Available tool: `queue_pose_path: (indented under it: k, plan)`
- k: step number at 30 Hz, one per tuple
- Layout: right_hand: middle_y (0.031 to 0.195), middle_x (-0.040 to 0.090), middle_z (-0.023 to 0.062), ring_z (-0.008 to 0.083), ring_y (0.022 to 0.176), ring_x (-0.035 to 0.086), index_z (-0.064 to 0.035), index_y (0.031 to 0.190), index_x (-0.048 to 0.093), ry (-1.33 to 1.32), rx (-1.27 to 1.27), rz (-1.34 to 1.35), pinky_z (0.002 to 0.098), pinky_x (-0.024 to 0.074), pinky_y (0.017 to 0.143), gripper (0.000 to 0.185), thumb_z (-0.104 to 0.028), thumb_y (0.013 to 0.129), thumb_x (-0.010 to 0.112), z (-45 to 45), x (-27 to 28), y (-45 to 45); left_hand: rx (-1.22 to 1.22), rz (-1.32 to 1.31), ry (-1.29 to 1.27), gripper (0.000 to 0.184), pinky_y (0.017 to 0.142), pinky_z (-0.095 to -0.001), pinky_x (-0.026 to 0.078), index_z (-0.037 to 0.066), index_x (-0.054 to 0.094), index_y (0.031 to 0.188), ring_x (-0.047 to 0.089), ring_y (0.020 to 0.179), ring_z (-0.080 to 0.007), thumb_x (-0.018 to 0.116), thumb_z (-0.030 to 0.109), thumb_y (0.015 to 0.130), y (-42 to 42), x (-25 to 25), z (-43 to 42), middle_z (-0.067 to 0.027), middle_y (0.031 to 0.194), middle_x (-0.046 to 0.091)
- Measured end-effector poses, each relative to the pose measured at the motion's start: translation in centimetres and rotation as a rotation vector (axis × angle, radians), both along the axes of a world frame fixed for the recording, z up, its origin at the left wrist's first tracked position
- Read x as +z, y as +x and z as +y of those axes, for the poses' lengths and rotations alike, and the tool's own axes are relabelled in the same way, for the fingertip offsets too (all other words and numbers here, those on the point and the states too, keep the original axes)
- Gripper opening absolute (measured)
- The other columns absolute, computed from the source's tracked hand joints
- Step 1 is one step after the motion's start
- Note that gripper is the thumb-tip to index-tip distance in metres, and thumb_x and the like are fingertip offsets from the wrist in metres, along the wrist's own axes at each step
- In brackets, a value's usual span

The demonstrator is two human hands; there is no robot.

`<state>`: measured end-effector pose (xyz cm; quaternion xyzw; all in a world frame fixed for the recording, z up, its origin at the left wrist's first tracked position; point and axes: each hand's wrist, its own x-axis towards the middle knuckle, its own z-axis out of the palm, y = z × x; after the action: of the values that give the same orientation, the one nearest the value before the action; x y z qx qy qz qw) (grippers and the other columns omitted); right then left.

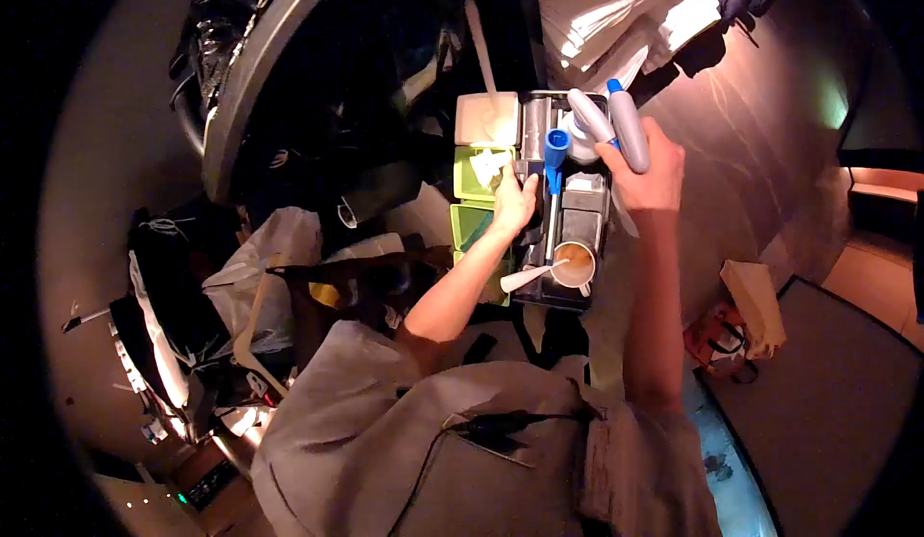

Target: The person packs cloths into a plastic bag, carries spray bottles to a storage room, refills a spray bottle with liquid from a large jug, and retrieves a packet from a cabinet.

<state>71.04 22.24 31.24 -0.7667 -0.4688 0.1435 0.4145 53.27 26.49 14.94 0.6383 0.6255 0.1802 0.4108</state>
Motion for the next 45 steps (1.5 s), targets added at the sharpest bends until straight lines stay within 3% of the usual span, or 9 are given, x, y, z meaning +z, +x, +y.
queue_pose_path:
  k: [7,8,10,14,19,33,37,40,45]
  plan:
    - [0.068,0.056,0.0098,0.0197,0.055,0.052,-0.0001,0.073,0.054,0.230,-0.049,0.192,0.0293,0.0402,0.050,0.027,-0.018,0.062,0.071,-2.1,6.4,1.6,0.149,-0.113,-0.075,0.043,0.078,-0.0375,0.041,0.000,0.045,0.110,0.053,0.086,-0.0300,0.058,0.019,0.074,-0.7,-3.0,4.0,-0.0185,0.092,0.056]
    - [0.069,0.056,0.0071,0.0168,0.055,0.052,0.0010,0.077,0.056,0.390,-0.052,0.221,0.0283,0.0407,0.051,0.027,-0.015,0.062,0.072,-2.6,6.6,1.8,0.095,-0.053,0.196,0.024,0.039,-0.0276,0.038,0.004,0.049,0.096,0.043,0.045,-0.0128,0.057,0.016,0.077,-1.2,-3.2,4.7,-0.0052,0.069,0.051]
    - [0.070,0.056,0.0039,0.0121,0.058,0.052,0.0019,0.084,0.057,0.371,-0.110,0.164,0.0258,0.0418,0.053,0.032,-0.012,0.062,0.074,-3.7,7.4,2.7,0.239,-0.049,0.044,0.020,0.034,-0.0271,0.037,0.004,0.049,0.089,0.042,0.040,-0.0131,0.058,0.018,0.077,-2.9,-4.5,7.3,-0.0041,0.063,0.048]
    - [0.073,0.058,0.0059,0.0137,0.064,0.054,0.0010,0.086,0.057,0.263,-0.290,0.382,0.0253,0.0432,0.059,0.033,-0.012,0.061,0.074,-5.3,9.5,3.4,0.390,-0.294,-0.487,0.026,0.037,-0.0274,0.033,0.006,0.046,0.074,0.039,0.041,-0.0140,0.053,0.030,0.080,-5.5,-2.4,11.3,-0.0031,0.057,0.043]
    - [0.083,0.060,0.0045,0.0101,0.074,0.054,0.0003,0.092,0.059,0.015,-0.273,-0.205,0.0224,0.0422,0.067,0.031,-0.004,0.063,0.070,-7.9,7.4,4.8,0.472,-0.380,-0.272,0.037,0.033,-0.0304,0.032,0.008,0.049,0.075,0.038,0.037,-0.0147,0.049,0.045,0.080,-8.4,-5.7,16.3,-0.0020,0.053,0.042]
    - [0.097,0.058,0.0078,0.0134,0.084,0.054,0.0007,0.114,0.047,0.040,-0.846,-0.075,0.0269,0.0417,0.078,0.053,-0.006,0.067,0.069,-15.4,2.3,3.9,0.291,-0.182,-0.279,0.044,0.067,-0.0320,0.040,0.002,0.047,0.105,0.048,0.073,-0.0227,0.060,0.030,0.073,-7.8,-8.6,28.6,-0.0099,0.082,0.049]
    - [0.090,0.057,0.0044,0.0128,0.080,0.052,0.0003,0.111,0.049,0.075,-0.911,0.011,0.0250,0.0411,0.075,0.050,-0.006,0.066,0.070,-19.9,2.4,3.6,0.098,0.479,0.272,0.049,0.075,-0.0322,0.040,0.001,0.045,0.110,0.049,0.082,-0.0243,0.061,0.027,0.072,-6.4,-7.5,26.2,-0.0118,0.090,0.050]
    - [0.082,0.060,0.0052,0.0106,0.073,0.054,0.0003,0.091,0.057,0.088,-0.931,-0.009,0.0250,0.0441,0.070,0.033,-0.009,0.063,0.073,-24.6,3.9,3.0,-0.368,0.260,0.714,0.053,0.081,-0.0324,0.040,0.000,0.044,0.114,0.050,0.088,-0.0255,0.062,0.025,0.070,1.5,-2.8,17.6,-0.0132,0.095,0.051]
    - [0.075,0.059,0.0056,0.0120,0.067,0.055,-0.0023,0.081,0.057,0.203,-1.147,0.154,0.0254,0.0453,0.062,0.029,-0.015,0.061,0.075,-37.1,5.8,0.5,-1.498,-0.318,0.059,0.080,0.098,-0.0373,0.025,0.005,0.030,0.125,0.032,0.117,-0.0283,0.072,0.026,0.060,16.8,12.0,-16.0,-0.0139,0.126,0.035]
